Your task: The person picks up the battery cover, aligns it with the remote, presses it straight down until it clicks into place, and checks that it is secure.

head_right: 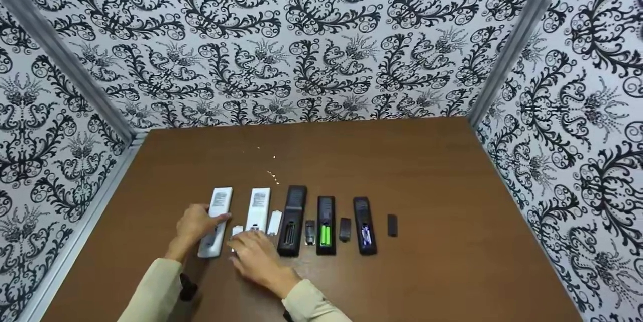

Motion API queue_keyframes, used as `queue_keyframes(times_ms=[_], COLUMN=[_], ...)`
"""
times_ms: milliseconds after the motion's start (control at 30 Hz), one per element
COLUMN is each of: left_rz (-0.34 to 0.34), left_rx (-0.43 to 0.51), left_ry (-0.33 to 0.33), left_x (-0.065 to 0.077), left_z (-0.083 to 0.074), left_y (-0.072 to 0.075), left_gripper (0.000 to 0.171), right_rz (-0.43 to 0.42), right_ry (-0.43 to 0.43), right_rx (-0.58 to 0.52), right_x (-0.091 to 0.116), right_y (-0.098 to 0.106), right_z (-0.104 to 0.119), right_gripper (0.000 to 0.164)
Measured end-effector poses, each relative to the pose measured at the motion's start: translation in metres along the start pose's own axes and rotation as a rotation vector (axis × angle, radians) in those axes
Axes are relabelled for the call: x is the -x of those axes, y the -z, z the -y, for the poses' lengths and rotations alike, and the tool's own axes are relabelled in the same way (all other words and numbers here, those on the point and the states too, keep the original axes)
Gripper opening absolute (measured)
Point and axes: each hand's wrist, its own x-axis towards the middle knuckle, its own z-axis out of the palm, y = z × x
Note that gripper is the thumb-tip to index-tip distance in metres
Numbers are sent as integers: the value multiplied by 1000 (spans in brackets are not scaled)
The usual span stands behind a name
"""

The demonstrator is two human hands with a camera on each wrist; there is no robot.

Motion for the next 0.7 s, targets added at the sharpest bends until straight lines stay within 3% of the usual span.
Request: queue_keyframes(times_ms=[233, 400, 600, 700], left_rz=[-21, -16, 0, 3], left_rx=[39, 63, 78, 101], left_ry=[-8, 4, 19, 14], left_x=[-1, -1, -1, -1], left_z=[6, 6, 5, 4], left_y=[0, -2, -2, -2], left_gripper=[53, 51, 63, 69], right_rz=[11, 66, 135, 128], right_ry=[8, -1, -34, -42], right_rx=[76, 157, 175, 179], right_x=[-4, -5, -6, -7], right_y=[-8, -10, -12, -14], right_z=[3, 4, 7, 7], right_gripper=[32, 33, 32, 28])
